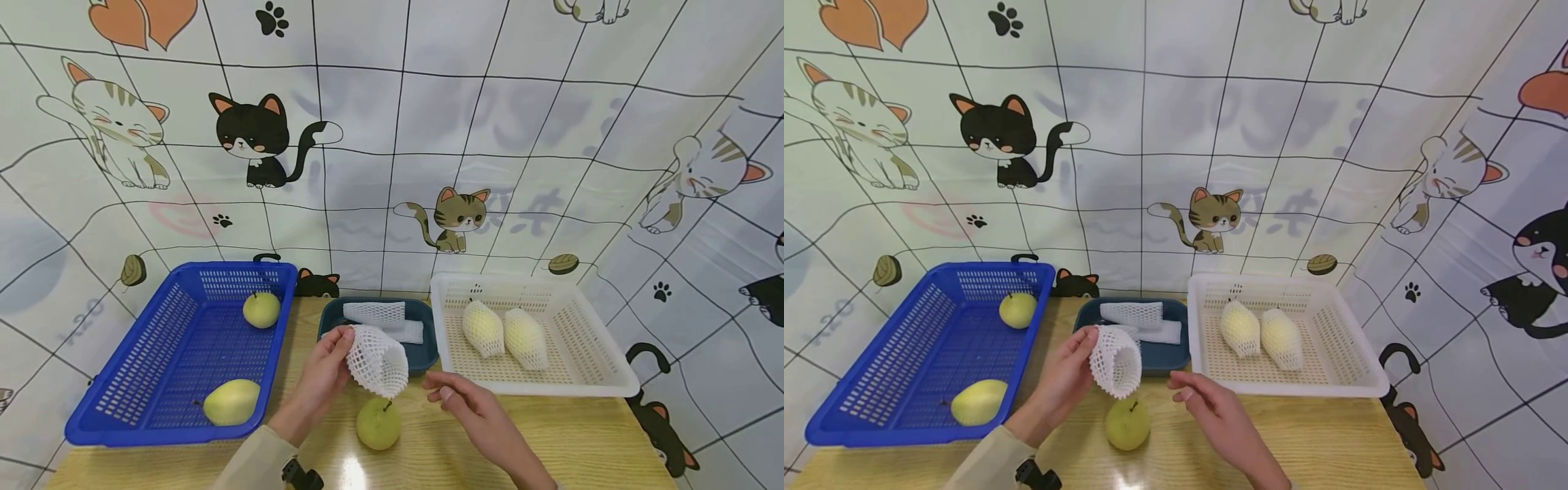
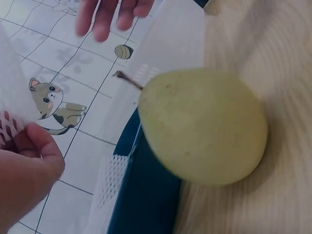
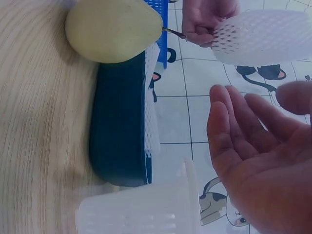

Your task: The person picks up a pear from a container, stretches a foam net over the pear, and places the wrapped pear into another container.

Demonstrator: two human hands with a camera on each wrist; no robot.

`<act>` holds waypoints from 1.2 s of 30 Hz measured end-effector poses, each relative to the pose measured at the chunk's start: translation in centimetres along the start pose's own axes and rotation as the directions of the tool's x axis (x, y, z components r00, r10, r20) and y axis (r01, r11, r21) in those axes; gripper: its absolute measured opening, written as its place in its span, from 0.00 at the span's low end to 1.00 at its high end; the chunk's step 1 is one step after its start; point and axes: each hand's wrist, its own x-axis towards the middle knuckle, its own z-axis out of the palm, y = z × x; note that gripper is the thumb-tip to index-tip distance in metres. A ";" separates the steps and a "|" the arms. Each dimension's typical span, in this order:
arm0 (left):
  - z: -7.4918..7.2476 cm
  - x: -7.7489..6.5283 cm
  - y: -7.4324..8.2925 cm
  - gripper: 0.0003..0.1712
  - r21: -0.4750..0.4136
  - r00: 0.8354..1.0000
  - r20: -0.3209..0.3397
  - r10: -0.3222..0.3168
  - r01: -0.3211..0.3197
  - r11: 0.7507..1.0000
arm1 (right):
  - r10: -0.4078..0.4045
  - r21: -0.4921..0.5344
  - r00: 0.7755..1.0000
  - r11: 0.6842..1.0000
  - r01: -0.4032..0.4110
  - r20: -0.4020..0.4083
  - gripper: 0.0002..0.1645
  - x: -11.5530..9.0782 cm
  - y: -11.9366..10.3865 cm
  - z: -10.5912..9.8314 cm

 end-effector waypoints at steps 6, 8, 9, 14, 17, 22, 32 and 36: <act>0.3 -0.8 -0.6 0.07 -0.081 0.997 0.052 -0.059 0.063 0.995 | -0.031 0.029 0.997 0.999 0.033 -0.072 0.20 0.9 0.0 0.7; 0.4 -0.9 -0.8 0.06 -0.101 0.993 0.091 -0.071 0.081 0.992 | -0.032 0.049 0.996 0.998 0.036 -0.079 0.20 1.2 0.0 0.9; 0.4 -1.0 -1.0 0.06 -0.107 0.991 0.108 -0.078 0.090 0.990 | -0.031 0.057 0.996 0.998 0.036 -0.078 0.20 1.4 0.0 1.1; 0.6 -1.4 -1.7 0.03 -0.091 0.983 0.146 -0.110 0.124 0.988 | 0.011 0.109 0.998 0.994 -0.004 -0.056 0.22 2.3 -0.3 2.0; 0.9 -1.6 -2.0 0.04 -0.076 0.982 0.122 -0.144 0.154 0.985 | 0.048 0.141 0.997 0.989 -0.041 -0.053 0.23 2.9 -0.5 2.8; 1.4 -1.8 -2.4 0.07 -0.044 0.979 0.103 -0.173 0.179 0.983 | 0.127 0.176 0.990 0.978 -0.113 -0.069 0.25 3.7 -0.8 4.1; 1.5 -2.1 -3.0 0.07 0.062 0.979 0.134 -0.155 0.148 0.987 | 0.179 0.230 0.982 0.960 -0.161 -0.062 0.25 4.5 -0.7 4.6; 1.6 -2.2 -3.1 0.05 0.116 0.983 0.099 -0.157 0.145 0.983 | 0.213 0.263 0.976 0.946 -0.192 -0.052 0.26 4.7 -0.6 4.7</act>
